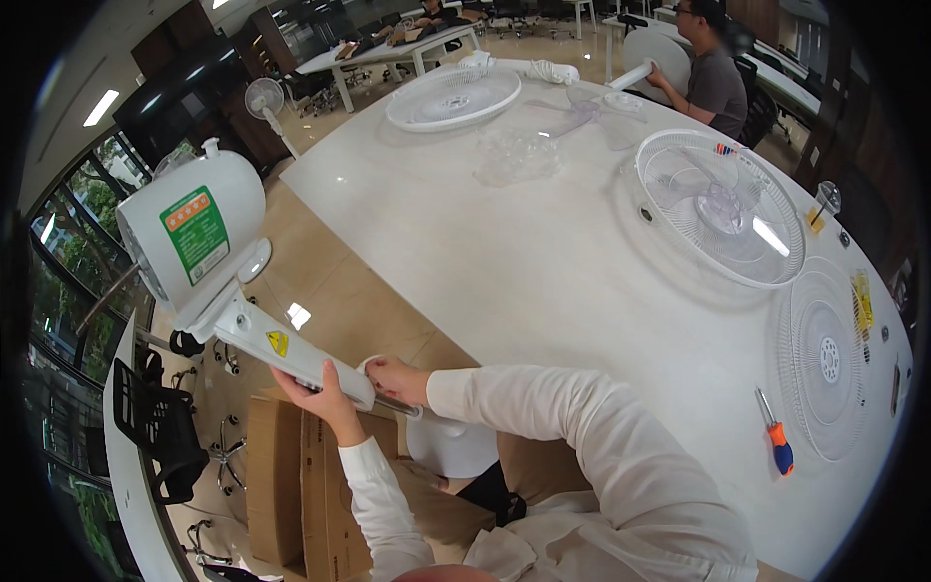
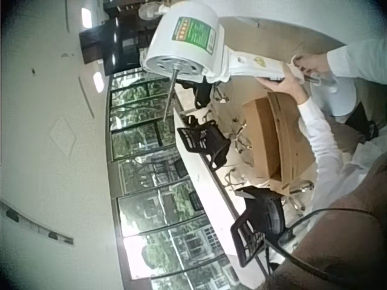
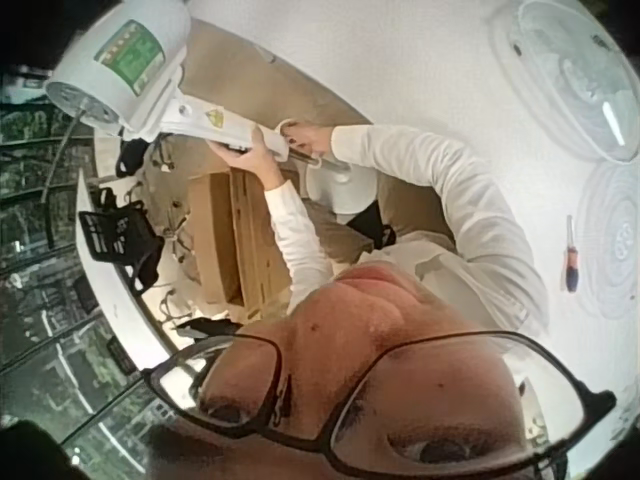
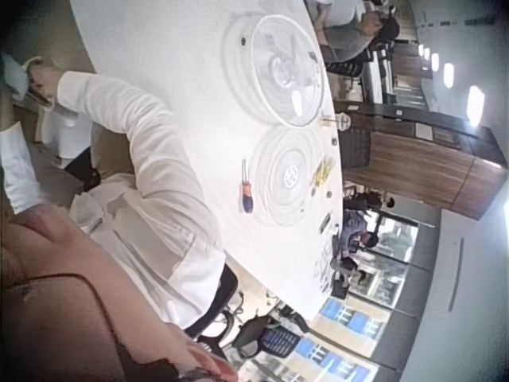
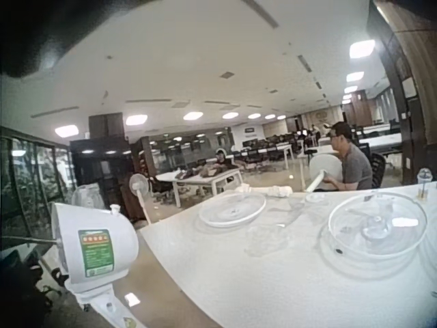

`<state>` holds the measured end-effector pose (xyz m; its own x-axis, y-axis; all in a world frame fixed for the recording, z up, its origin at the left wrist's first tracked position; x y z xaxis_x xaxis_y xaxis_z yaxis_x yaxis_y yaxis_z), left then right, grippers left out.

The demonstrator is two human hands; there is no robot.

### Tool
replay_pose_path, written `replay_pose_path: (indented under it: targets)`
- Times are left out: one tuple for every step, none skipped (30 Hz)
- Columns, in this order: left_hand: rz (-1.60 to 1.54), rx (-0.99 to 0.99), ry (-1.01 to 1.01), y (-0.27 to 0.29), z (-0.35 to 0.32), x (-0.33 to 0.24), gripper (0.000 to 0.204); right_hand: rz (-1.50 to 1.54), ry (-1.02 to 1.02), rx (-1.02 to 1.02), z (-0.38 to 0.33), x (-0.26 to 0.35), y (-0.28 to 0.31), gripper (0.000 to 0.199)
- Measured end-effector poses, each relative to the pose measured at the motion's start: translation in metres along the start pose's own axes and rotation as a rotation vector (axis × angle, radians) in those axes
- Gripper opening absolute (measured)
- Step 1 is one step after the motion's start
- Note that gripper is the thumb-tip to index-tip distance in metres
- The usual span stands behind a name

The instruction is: Assembling a pedestal fan by attaching the motor housing unit to the support pole.

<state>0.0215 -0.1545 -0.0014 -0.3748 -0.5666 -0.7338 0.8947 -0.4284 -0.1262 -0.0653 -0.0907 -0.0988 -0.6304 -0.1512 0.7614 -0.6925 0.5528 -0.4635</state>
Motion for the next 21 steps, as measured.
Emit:
replay_pose_path:
  targets:
    - [0.013, 0.007, 0.002, 0.002, -0.001, 0.0, 0.086, 0.017, -0.001, -0.017, -0.004, -0.001, -0.004, 0.012]
    - [0.008, 0.007, -0.001, 0.003, -0.002, 0.0, 0.086, 0.015, 0.004, -0.019, -0.006, 0.002, -0.006, 0.012]
    - [0.009, -0.007, 0.001, 0.004, -0.001, 0.001, 0.085, -0.02, 0.005, -0.017, -0.006, 0.005, -0.007, 0.013]
    - [0.007, -0.012, 0.012, 0.003, -0.003, -0.002, 0.085, -0.048, 0.004, -0.026, -0.008, 0.004, -0.005, 0.015]
    - [0.017, -0.007, -0.003, -0.001, -0.002, -0.006, 0.084, -0.134, -0.003, -0.07, -0.003, 0.006, 0.0, 0.022]
    - [0.01, 0.002, 0.004, -0.003, -0.003, -0.008, 0.084, -0.127, -0.003, -0.082, -0.001, 0.004, 0.002, 0.022]
    - [0.011, -0.005, 0.012, -0.003, -0.001, -0.009, 0.083, -0.136, 0.003, -0.084, 0.0, 0.007, 0.0, 0.022]
    - [0.013, -0.012, 0.021, -0.003, 0.0, -0.009, 0.082, -0.144, 0.008, -0.085, 0.0, 0.008, 0.0, 0.021]
    - [-0.01, -0.002, 0.019, -0.001, 0.0, -0.01, 0.081, -0.142, 0.011, -0.085, -0.002, 0.008, 0.0, 0.021]
    - [-0.009, 0.0, 0.016, -0.001, 0.0, -0.009, 0.081, -0.137, 0.005, -0.062, -0.004, 0.008, -0.002, 0.021]
    - [-0.019, -0.019, 0.027, -0.002, 0.0, -0.008, 0.085, -0.132, -0.002, -0.038, -0.005, 0.009, -0.004, 0.021]
    - [-0.029, -0.037, 0.037, -0.002, 0.0, -0.006, 0.089, -0.13, 0.0, -0.035, -0.006, 0.011, -0.004, 0.021]
    - [-0.025, -0.037, 0.035, -0.002, -0.001, -0.005, 0.089, -0.134, 0.017, -0.064, -0.007, 0.012, -0.004, 0.019]
    - [-0.024, -0.03, 0.028, -0.003, -0.001, -0.004, 0.089, -0.139, 0.034, -0.093, -0.007, 0.014, -0.003, 0.02]
    - [-0.023, -0.024, 0.022, -0.003, -0.001, -0.003, 0.089, -0.139, 0.033, -0.089, -0.007, 0.015, -0.003, 0.02]
    - [-0.019, -0.025, 0.022, -0.003, -0.001, -0.004, 0.089, -0.126, 0.027, -0.091, -0.008, 0.016, -0.003, 0.02]
    - [-0.015, -0.026, 0.02, -0.003, -0.001, -0.004, 0.089, -0.115, 0.021, -0.093, -0.009, 0.016, -0.003, 0.02]
    - [-0.011, -0.026, 0.019, -0.003, -0.001, -0.005, 0.088, -0.116, 0.018, -0.091, -0.01, 0.016, -0.005, 0.02]
    - [-0.009, -0.028, 0.021, -0.003, -0.002, -0.005, 0.088, -0.108, 0.029, -0.097, -0.011, 0.015, -0.006, 0.02]
    - [-0.011, -0.022, 0.025, -0.002, -0.002, -0.006, 0.084, -0.1, 0.04, -0.104, -0.012, 0.015, -0.007, 0.02]
    - [-0.012, -0.016, 0.028, -0.003, -0.002, -0.007, 0.081, -0.101, 0.037, -0.104, -0.013, 0.015, -0.006, 0.02]
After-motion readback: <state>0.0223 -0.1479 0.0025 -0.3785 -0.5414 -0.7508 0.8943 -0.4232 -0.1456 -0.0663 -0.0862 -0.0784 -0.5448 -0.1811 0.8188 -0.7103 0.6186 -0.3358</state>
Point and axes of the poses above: each hand's wrist, its own z-axis towards the middle knuckle, its own y-axis out of the back of the hand, x = y × z, the point moved 2 cm from there along z, towards the middle knuckle, and after that the axes turned 3 degrees about -y, right-handed, at the moved point
